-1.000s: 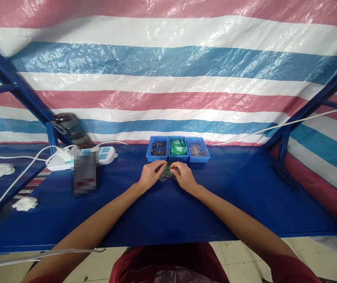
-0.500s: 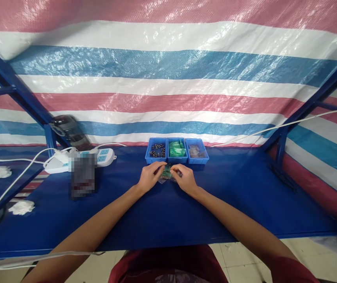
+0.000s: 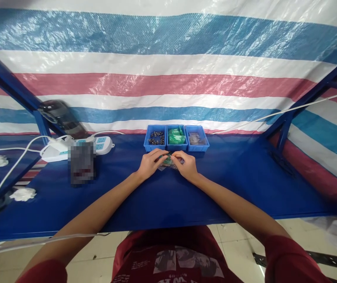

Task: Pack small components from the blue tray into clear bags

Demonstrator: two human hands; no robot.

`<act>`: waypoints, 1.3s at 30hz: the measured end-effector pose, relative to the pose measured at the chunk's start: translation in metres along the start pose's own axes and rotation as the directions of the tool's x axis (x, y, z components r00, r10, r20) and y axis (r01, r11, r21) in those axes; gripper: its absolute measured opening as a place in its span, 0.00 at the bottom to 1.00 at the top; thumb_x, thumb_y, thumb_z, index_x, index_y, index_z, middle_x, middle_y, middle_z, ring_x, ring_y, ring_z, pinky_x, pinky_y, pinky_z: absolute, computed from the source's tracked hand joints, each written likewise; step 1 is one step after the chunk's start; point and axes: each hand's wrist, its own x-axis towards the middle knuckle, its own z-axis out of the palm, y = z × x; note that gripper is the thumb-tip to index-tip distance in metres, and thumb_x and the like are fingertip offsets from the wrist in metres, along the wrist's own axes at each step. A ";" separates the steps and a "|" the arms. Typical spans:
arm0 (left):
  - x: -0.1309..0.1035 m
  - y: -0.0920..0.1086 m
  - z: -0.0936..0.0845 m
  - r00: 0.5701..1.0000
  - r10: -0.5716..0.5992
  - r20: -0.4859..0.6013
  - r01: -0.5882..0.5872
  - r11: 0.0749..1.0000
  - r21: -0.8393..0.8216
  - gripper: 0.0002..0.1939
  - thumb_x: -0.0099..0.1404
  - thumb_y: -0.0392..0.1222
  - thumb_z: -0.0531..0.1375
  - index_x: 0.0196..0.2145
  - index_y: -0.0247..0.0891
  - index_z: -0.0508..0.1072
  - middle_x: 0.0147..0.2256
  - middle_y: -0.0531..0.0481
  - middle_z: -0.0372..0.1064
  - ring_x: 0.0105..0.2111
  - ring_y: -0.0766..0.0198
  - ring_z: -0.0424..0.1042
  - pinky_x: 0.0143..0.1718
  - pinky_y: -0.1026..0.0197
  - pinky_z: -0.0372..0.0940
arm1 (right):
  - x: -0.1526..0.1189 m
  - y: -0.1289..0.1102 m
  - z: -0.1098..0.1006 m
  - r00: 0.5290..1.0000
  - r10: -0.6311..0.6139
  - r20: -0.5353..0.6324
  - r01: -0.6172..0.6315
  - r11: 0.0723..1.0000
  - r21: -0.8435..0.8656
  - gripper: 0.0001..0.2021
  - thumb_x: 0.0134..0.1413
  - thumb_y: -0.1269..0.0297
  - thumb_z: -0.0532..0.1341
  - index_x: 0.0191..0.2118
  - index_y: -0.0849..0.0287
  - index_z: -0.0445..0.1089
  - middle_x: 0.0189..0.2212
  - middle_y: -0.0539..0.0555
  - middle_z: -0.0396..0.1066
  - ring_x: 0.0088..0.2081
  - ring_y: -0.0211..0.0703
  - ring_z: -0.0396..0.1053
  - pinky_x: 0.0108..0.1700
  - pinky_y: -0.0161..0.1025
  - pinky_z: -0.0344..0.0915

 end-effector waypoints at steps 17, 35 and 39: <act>-0.002 -0.003 0.004 0.994 0.099 -0.045 -0.099 0.995 -0.009 0.10 0.65 0.43 0.57 0.42 0.39 0.73 0.39 0.47 0.72 0.26 0.72 0.68 0.29 0.69 0.65 | 0.002 0.001 0.002 0.998 -0.055 -0.016 0.056 0.998 0.035 0.10 0.59 0.61 0.55 0.35 0.59 0.71 0.29 0.52 0.74 0.28 0.38 0.70 0.34 0.33 0.66; 0.000 0.000 0.001 0.999 0.049 -0.020 -0.050 0.998 -0.028 0.10 0.65 0.44 0.57 0.40 0.37 0.72 0.36 0.48 0.71 0.22 0.72 0.63 0.26 0.68 0.61 | 0.002 0.004 0.002 0.996 -0.090 0.008 0.089 0.993 0.072 0.10 0.61 0.62 0.54 0.39 0.59 0.70 0.34 0.54 0.73 0.32 0.39 0.70 0.37 0.36 0.67; -0.002 -0.002 0.002 0.999 0.051 -0.019 -0.051 0.999 -0.013 0.11 0.65 0.44 0.57 0.43 0.38 0.72 0.37 0.48 0.72 0.21 0.73 0.62 0.26 0.68 0.62 | 0.003 0.003 0.002 0.995 -0.098 0.013 0.097 0.992 0.081 0.10 0.61 0.62 0.53 0.39 0.59 0.70 0.33 0.54 0.71 0.31 0.39 0.69 0.36 0.36 0.66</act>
